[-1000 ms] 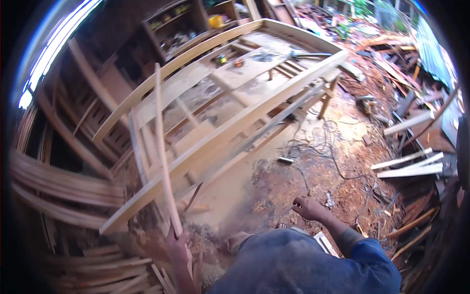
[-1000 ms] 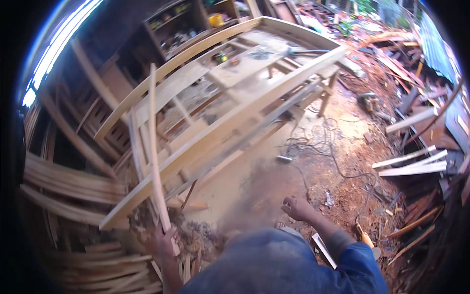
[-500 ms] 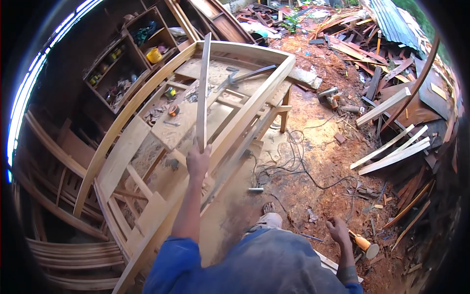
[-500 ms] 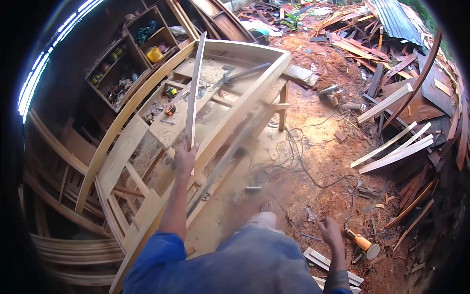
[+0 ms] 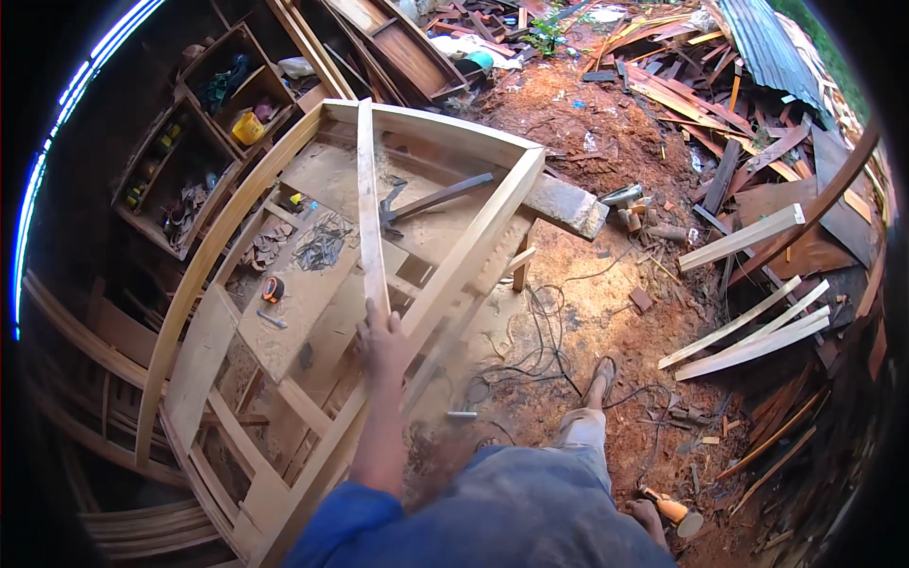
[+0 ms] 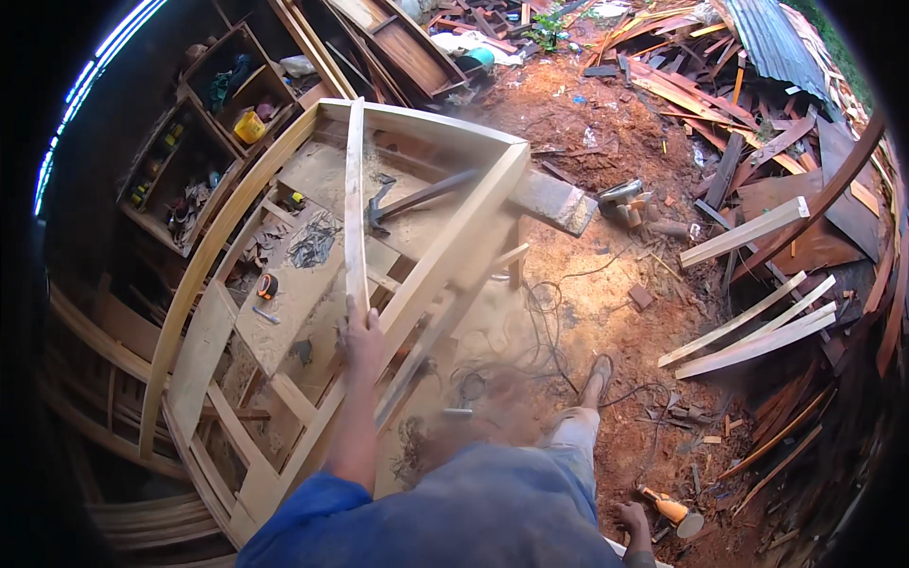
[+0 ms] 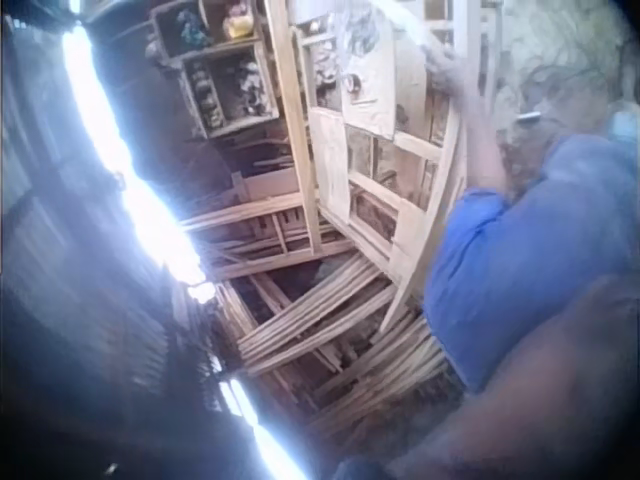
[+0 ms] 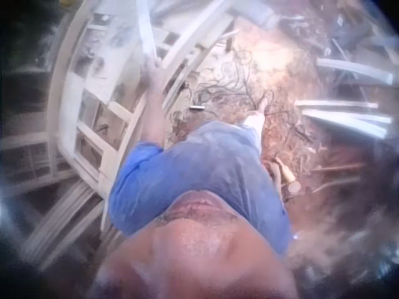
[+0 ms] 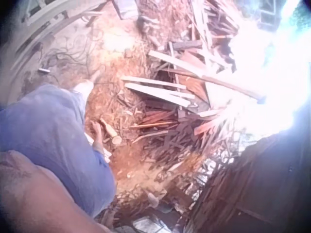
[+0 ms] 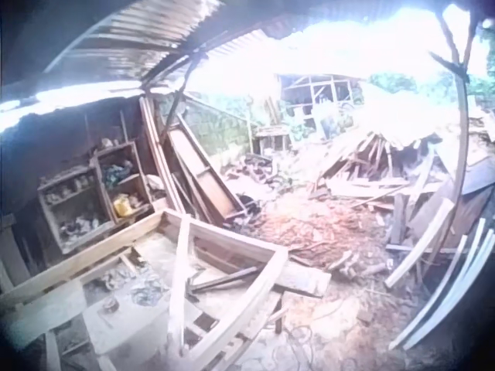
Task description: The person aligns wooden slats on a wooden frame and uses a hammer to secure them with nails. The person then positions a diagonal beam and nails it across the frame.
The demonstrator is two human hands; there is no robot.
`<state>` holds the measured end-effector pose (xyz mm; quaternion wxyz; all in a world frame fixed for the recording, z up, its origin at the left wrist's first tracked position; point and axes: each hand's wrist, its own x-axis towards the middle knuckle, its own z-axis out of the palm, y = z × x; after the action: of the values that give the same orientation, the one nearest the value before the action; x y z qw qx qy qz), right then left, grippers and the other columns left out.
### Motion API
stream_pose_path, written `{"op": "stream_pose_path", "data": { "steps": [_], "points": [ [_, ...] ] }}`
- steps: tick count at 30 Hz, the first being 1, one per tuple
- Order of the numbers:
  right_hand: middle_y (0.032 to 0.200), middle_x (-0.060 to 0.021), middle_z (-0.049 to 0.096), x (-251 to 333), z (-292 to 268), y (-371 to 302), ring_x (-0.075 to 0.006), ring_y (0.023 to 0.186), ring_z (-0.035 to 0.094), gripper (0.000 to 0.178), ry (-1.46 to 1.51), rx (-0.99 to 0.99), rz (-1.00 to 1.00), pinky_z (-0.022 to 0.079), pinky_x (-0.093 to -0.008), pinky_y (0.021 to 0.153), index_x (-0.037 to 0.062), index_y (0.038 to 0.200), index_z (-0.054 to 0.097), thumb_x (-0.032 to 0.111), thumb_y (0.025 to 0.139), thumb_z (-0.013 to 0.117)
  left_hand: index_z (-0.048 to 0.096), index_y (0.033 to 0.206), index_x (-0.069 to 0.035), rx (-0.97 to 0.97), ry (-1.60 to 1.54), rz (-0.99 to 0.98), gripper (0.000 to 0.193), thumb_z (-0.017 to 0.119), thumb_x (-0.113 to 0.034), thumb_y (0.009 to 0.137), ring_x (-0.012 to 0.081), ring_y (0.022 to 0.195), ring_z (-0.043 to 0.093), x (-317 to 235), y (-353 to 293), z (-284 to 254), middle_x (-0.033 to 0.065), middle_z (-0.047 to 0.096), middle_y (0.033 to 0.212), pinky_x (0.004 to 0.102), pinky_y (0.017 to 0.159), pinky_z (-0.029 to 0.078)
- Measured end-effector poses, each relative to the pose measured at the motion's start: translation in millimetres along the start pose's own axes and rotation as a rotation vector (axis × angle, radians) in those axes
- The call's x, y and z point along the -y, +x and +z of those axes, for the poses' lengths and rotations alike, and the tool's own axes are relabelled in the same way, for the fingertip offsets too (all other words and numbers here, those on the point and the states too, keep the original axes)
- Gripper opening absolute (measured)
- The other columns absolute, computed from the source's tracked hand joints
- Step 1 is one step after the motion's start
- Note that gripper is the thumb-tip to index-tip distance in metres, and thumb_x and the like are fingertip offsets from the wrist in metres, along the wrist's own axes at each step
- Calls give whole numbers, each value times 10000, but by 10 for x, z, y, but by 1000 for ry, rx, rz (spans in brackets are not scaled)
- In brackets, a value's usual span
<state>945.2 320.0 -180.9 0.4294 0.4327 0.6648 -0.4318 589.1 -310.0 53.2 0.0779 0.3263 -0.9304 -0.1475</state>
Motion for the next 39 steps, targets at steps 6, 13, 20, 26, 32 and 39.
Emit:
{"op": "stream_pose_path", "data": {
  "steps": [6,13,20,26,32,39],
  "points": [
    [683,-38,575,2060,-1417,1095,-178,557,562,204,21,132,-64,470,-330,525,77,922,637,262,984,575,399,1537,-118,-276,198,-184,696,629,-441,965,417,1258,502,-224,14,8,236,502,1377,550,1078,372],
    [1004,-281,709,6156,-3469,1755,-432,979,687,437,-619,-458,-850,540,-480,857,-27,1084,695,361,890,645,529,1405,-71,-517,-100,-78,540,705,-193,910,356,1187,532,-2371,114,589,188,500,1308,501,1013,421],
    [862,-15,650,8708,-4252,1308,-100,742,597,283,-78,-189,-1154,480,-260,650,9,1124,657,256,1011,580,637,1278,-58,-497,-125,-75,396,704,-143,897,357,1179,555,-3597,1364,973,157,557,1257,466,1019,432],
    [939,-153,717,9826,-3610,1544,-222,860,693,384,-808,226,-948,537,-359,785,-55,1132,652,299,984,626,672,1167,-22,-342,-108,-271,340,670,-270,934,341,968,665,-3729,2255,1398,171,689,1011,466,912,509],
    [805,-171,709,11201,-4161,2532,-214,741,689,327,-1039,-65,-1154,541,-361,685,-39,1008,702,272,931,641,574,1290,3,157,-293,-1090,574,686,-404,901,340,867,728,-3195,3146,1727,227,716,962,455,666,608],
    [760,-144,704,12977,-4175,3303,-216,708,693,336,-1041,-12,-1030,536,-351,646,-44,967,708,281,922,634,649,995,64,-186,-438,-1229,376,705,-280,853,284,702,721,-2888,3294,2203,195,703,849,459,594,579]
  ]
}}
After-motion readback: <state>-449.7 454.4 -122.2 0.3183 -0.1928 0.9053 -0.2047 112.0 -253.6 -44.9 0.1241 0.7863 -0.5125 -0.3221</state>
